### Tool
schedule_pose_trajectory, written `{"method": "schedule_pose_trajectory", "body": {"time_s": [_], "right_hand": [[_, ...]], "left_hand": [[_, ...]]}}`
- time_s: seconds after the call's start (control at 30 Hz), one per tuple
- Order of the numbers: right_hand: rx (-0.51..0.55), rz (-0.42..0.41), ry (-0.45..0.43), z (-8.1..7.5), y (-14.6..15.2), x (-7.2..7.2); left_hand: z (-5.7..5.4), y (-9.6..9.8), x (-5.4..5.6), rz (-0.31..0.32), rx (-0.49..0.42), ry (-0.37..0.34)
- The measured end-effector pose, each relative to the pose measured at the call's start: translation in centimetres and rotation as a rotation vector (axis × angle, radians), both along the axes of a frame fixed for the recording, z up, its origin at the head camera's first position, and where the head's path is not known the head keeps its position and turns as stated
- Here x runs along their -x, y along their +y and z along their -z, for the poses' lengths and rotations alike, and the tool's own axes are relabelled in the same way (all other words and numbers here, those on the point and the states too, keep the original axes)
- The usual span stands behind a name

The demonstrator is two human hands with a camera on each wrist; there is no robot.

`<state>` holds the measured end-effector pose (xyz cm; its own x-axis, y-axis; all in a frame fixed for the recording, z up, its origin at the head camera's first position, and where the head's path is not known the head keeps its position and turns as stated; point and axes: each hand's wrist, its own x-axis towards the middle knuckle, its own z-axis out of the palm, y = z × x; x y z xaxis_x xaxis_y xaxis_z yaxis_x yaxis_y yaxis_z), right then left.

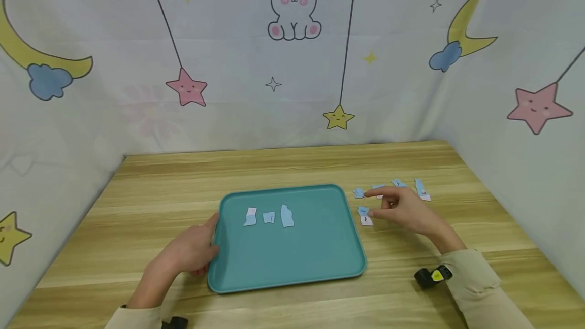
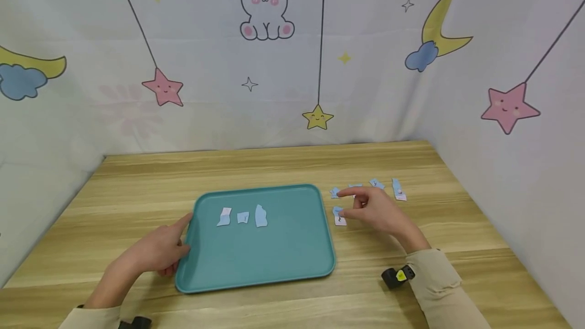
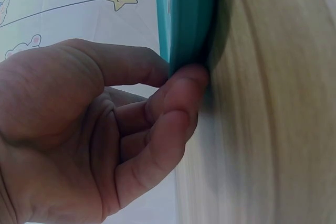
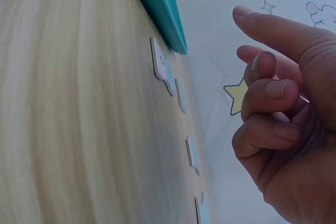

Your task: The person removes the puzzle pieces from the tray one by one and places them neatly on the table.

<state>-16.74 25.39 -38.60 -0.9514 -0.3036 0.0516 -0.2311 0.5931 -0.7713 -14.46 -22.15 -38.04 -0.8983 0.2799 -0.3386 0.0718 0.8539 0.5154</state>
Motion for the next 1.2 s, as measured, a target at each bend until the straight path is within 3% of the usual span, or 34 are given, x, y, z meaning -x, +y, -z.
{"method": "schedule_pose_trajectory", "body": {"time_s": [1.2], "right_hand": [[-0.056, -0.17, 0.0, -2.2, -6.9, 1.7]], "left_hand": [[0.0, 0.0, 0.0, 0.001, -0.011, -0.001]]}}
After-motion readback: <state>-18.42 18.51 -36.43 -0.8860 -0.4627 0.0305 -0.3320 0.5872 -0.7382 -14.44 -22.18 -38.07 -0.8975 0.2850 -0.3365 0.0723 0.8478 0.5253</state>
